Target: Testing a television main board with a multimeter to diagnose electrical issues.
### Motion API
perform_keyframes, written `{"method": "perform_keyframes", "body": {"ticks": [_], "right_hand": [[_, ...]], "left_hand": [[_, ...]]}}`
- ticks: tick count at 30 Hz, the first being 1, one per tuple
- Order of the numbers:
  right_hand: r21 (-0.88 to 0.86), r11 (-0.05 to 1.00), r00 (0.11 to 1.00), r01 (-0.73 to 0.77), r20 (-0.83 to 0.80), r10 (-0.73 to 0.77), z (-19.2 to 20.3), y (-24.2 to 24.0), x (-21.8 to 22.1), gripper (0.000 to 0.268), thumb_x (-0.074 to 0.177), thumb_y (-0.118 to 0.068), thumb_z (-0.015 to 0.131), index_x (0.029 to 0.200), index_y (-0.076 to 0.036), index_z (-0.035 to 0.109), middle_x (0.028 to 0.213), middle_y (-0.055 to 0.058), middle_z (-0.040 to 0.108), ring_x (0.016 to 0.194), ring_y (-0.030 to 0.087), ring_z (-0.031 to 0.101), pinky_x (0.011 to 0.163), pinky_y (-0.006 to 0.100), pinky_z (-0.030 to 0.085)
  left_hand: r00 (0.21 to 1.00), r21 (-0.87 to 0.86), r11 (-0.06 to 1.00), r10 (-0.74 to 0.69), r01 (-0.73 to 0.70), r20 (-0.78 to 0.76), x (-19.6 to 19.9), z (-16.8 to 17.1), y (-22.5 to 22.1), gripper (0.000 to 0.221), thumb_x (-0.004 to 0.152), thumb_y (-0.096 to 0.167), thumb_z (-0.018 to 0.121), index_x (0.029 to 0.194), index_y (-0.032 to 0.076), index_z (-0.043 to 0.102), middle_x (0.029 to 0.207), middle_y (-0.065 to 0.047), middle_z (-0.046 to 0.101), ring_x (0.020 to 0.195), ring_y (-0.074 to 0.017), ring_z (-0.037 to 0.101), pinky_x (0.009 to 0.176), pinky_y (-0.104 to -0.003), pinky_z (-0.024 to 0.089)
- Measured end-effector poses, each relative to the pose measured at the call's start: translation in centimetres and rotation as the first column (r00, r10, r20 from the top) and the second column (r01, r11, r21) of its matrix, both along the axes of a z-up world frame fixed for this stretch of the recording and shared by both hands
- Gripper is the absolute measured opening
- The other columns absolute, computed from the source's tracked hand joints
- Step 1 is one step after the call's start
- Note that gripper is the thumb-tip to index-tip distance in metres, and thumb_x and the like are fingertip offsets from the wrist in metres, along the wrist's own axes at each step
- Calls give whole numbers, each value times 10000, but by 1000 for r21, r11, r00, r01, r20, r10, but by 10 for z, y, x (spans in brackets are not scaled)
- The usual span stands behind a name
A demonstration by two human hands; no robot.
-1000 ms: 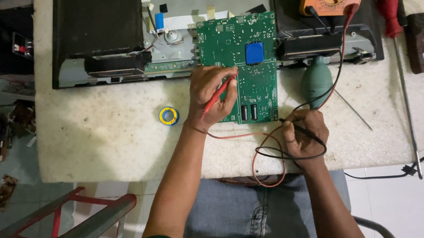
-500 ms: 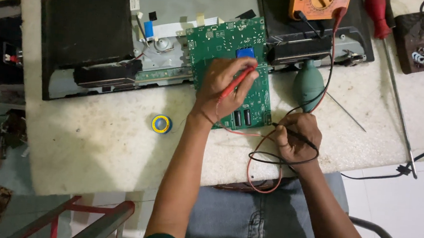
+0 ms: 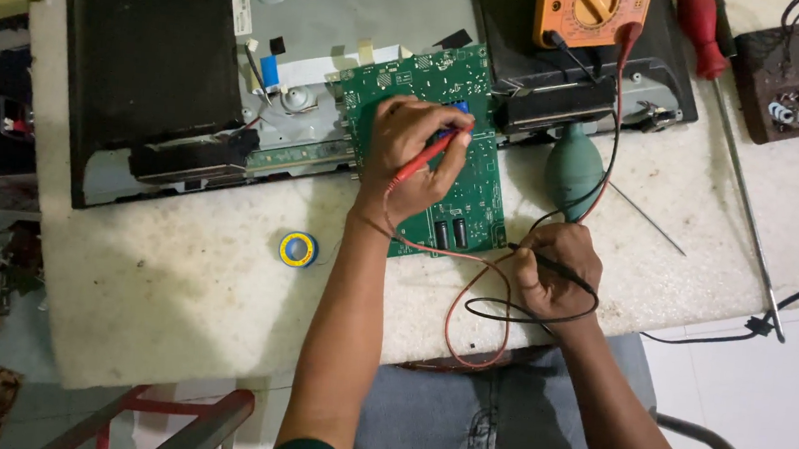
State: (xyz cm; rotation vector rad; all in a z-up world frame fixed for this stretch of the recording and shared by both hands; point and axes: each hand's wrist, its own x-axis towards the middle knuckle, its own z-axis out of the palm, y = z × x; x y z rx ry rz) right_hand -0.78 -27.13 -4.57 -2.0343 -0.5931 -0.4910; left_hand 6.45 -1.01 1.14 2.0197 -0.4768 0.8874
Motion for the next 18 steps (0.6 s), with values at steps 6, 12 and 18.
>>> {"method": "perform_keyframes", "body": {"ticks": [6,12,18], "right_hand": [[16,1000,1000,-11,-7,11,2,1,0,127,929,-280,730,873,-166,720,811,61,669,812,314,657,796,379,537],[71,997,999,-42,32,39,5,3,2,103,919,-235,708,873,-144,716,823,76,666,783,305,651,754,375,531],[185,981,992,-65,121,42,15,11,7,140,865,-184,724,741,-133,681,753,73,695,680,272,645,675,345,523]], "left_hand": [[999,18,1000,22,-21,-44,0,-3,-2,108,922,227,730,1029,243,735,977,88,781,995,-109,705,1070,-327,373],[998,56,998,5,-2,-62,0,-2,1,101,947,254,713,1047,241,718,974,104,759,995,-114,692,1048,-334,384],[992,76,996,-28,38,-126,-6,22,2,106,954,233,691,1046,200,732,897,9,739,938,-213,698,1017,-388,420]]}}
